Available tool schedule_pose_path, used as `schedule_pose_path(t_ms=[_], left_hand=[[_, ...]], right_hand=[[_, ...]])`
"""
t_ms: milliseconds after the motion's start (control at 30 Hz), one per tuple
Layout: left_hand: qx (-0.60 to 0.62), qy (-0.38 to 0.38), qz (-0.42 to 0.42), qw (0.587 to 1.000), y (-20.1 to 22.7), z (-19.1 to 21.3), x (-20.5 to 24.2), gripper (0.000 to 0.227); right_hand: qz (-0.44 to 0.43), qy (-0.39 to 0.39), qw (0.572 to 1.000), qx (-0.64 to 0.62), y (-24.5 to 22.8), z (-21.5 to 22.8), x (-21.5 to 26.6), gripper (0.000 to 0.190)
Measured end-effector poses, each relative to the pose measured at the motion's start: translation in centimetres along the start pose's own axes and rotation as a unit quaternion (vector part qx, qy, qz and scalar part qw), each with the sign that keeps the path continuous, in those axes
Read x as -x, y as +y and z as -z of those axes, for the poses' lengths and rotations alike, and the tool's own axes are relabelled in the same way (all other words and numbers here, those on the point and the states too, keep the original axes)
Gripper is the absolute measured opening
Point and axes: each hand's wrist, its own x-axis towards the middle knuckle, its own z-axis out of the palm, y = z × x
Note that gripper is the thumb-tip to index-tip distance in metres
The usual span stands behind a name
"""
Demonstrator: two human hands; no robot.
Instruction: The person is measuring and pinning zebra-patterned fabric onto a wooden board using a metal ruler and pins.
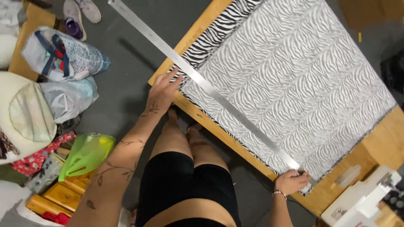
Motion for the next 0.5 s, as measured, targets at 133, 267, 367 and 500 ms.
schedule_pose_path(t_ms=[133, 267, 367, 500], left_hand=[[0.031, 0.027, -0.021, 0.999, -1.1, -1.0, 1.2, 0.040], [-0.018, -0.085, -0.072, 0.994, -3.3, -2.5, 1.8, 0.036], [-0.019, -0.082, -0.106, 0.991, -2.2, -0.8, 0.8, 0.037], [0.002, -0.097, -0.104, 0.990, -0.7, 1.2, 0.0, 0.036]], right_hand=[[-0.003, 0.030, 0.999, -0.028, -0.9, 0.2, -0.7, 0.034], [0.039, 0.075, 0.992, -0.092, 1.2, 0.2, -1.0, 0.043], [-0.007, 0.089, 0.989, -0.114, 1.1, 0.7, -1.2, 0.045], [-0.089, 0.130, 0.975, -0.156, 2.9, 1.6, -2.3, 0.028]])
